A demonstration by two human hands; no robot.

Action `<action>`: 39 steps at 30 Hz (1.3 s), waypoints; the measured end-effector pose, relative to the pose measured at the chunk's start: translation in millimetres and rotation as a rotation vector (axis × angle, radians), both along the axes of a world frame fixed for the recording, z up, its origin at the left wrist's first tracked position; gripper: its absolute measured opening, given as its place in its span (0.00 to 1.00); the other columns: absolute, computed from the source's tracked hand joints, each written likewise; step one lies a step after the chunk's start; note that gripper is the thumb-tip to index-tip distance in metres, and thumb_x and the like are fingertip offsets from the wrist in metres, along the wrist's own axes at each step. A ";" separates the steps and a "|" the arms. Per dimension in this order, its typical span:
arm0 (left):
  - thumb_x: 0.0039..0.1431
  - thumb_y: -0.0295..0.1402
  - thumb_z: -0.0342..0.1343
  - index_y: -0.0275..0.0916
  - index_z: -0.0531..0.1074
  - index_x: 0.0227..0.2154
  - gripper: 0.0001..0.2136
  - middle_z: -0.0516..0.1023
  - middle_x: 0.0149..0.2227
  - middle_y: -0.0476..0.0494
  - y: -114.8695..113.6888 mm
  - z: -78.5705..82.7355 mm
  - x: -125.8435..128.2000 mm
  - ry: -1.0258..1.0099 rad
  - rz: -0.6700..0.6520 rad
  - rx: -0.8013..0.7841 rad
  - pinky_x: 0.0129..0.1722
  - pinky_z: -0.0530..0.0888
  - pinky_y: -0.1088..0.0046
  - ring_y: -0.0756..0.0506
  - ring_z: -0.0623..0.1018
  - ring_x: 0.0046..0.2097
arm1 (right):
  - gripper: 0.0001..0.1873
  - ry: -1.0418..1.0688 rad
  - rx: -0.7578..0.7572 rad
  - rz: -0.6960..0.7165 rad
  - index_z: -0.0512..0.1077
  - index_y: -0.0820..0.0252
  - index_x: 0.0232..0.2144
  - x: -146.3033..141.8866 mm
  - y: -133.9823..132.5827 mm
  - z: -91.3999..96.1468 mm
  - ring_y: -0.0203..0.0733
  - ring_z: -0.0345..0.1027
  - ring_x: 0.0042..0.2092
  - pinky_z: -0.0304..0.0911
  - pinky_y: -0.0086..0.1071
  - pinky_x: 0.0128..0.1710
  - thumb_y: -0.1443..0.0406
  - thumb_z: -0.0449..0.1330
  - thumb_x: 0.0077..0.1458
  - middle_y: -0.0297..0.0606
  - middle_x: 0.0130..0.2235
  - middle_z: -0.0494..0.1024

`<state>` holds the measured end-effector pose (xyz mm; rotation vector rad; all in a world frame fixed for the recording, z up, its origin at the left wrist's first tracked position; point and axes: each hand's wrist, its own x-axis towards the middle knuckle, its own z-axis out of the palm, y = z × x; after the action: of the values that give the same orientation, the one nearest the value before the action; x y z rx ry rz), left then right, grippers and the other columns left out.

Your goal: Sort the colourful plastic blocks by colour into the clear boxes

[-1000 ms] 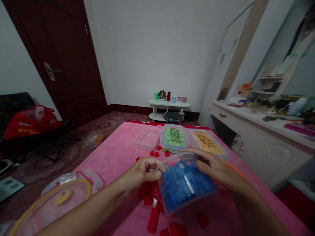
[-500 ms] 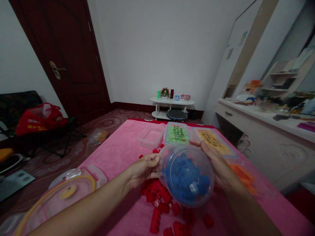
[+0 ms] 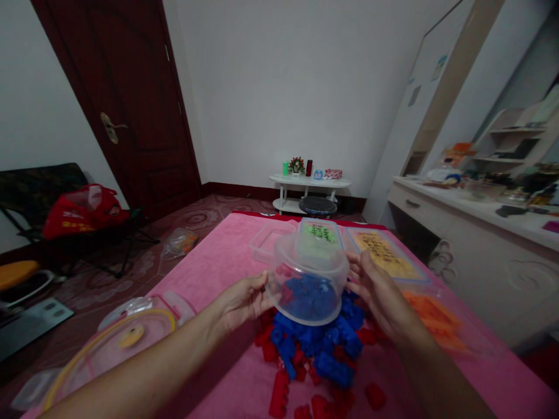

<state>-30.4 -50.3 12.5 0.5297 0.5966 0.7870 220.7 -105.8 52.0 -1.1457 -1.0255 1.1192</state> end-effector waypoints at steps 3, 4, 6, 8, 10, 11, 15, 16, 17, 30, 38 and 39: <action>0.58 0.24 0.52 0.32 0.70 0.33 0.03 0.76 0.30 0.44 7.0 28.0 -21.5 0.134 0.172 0.087 0.37 0.77 0.74 0.51 0.77 0.31 | 0.28 -0.048 0.007 -0.026 0.71 0.58 0.45 1.0 1.4 0.0 0.49 0.67 0.53 0.64 0.43 0.51 0.44 0.49 0.56 0.48 0.51 0.74; 0.57 0.25 0.54 0.33 0.70 0.33 0.02 0.76 0.29 0.46 11.2 39.2 -29.5 0.177 0.226 0.167 0.35 0.77 0.75 0.52 0.77 0.30 | 0.28 -0.051 0.007 -0.033 0.71 0.58 0.45 1.7 1.7 -0.4 0.48 0.68 0.53 0.64 0.43 0.51 0.44 0.48 0.56 0.48 0.51 0.74; 0.53 0.30 0.59 0.35 0.69 0.31 0.06 0.74 0.28 0.49 24.4 58.3 -45.2 0.275 0.348 0.400 0.32 0.76 0.76 0.53 0.75 0.28 | 0.27 -0.054 0.013 -0.044 0.71 0.58 0.44 3.2 2.2 -1.5 0.48 0.69 0.51 0.65 0.42 0.50 0.45 0.48 0.57 0.47 0.51 0.74; 0.51 0.35 0.61 0.35 0.68 0.29 0.09 0.71 0.25 0.52 44.5 66.2 -59.1 0.437 0.495 0.685 0.31 0.73 0.78 0.54 0.72 0.27 | 0.26 -0.079 0.031 -0.058 0.72 0.57 0.44 3.8 2.4 -2.2 0.47 0.70 0.49 0.66 0.40 0.47 0.45 0.49 0.56 0.46 0.50 0.74; 0.50 0.37 0.60 0.34 0.69 0.28 0.10 0.71 0.25 0.51 69.3 59.3 -70.5 0.676 0.612 0.906 0.31 0.70 0.79 0.54 0.70 0.26 | 0.26 -0.146 0.042 -0.076 0.72 0.57 0.43 2.7 2.1 -2.1 0.47 0.71 0.47 0.68 0.39 0.44 0.46 0.50 0.56 0.45 0.49 0.75; 0.49 0.36 0.60 0.34 0.70 0.28 0.10 0.71 0.25 0.50 81.9 51.1 -75.2 0.789 0.633 0.966 0.31 0.69 0.78 0.53 0.70 0.27 | 0.25 -0.196 0.041 -0.089 0.72 0.57 0.43 1.4 1.6 -1.8 0.47 0.71 0.47 0.68 0.39 0.43 0.46 0.51 0.55 0.45 0.48 0.75; 0.47 0.35 0.56 0.34 0.71 0.25 0.08 0.72 0.23 0.49 119.3 13.5 -87.4 1.117 0.494 1.055 0.29 0.66 0.77 0.50 0.71 0.27 | 0.25 -0.438 0.020 -0.119 0.72 0.60 0.44 -4.2 -0.8 -0.4 0.49 0.71 0.46 0.68 0.39 0.41 0.48 0.56 0.52 0.44 0.44 0.77; 0.47 0.35 0.55 0.34 0.72 0.26 0.08 0.73 0.23 0.48 123.5 8.9 -89.3 1.162 0.460 1.058 0.29 0.66 0.76 0.49 0.71 0.28 | 0.25 -0.491 0.024 -0.113 0.72 0.60 0.45 -4.5 -0.2 -0.7 0.49 0.71 0.45 0.67 0.39 0.41 0.49 0.56 0.52 0.44 0.44 0.77; 0.48 0.35 0.54 0.35 0.73 0.27 0.08 0.74 0.24 0.48 125.8 7.5 -91.0 1.209 0.420 1.067 0.30 0.66 0.76 0.48 0.72 0.28 | 0.24 -0.540 0.034 -0.098 0.72 0.61 0.45 -4.1 1.7 -1.4 0.48 0.71 0.45 0.67 0.39 0.41 0.51 0.57 0.51 0.44 0.44 0.77; 0.52 0.26 0.51 0.40 0.78 0.31 0.10 0.80 0.36 0.39 106.4 19.3 -80.2 1.850 0.130 1.305 0.38 0.68 0.71 0.42 0.76 0.41 | 0.39 -1.665 0.053 0.109 0.61 0.61 0.58 27.1 97.5 -27.1 0.54 0.52 0.62 0.56 0.43 0.55 0.74 0.61 0.41 0.52 0.62 0.58; 0.51 0.28 0.57 0.37 0.71 0.50 0.21 0.72 0.51 0.33 104.5 5.3 -66.2 1.599 0.165 1.457 0.51 0.67 0.63 0.39 0.71 0.52 | 0.39 -1.865 0.189 0.288 0.56 0.69 0.60 28.3 105.1 -34.9 0.56 0.58 0.59 0.58 0.43 0.54 0.72 0.58 0.45 0.61 0.59 0.61; 0.51 0.29 0.58 0.37 0.69 0.52 0.23 0.69 0.53 0.33 97.8 7.6 -61.3 1.564 0.196 1.503 0.53 0.66 0.62 0.38 0.69 0.54 | 0.38 -1.885 0.215 0.317 0.56 0.71 0.60 28.6 105.2 -32.9 0.56 0.60 0.58 0.59 0.43 0.53 0.72 0.57 0.45 0.62 0.58 0.62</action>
<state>-91.8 47.5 20.1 2.6197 1.4253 0.7829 249.2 -0.5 19.1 -1.7832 -2.6704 -0.2636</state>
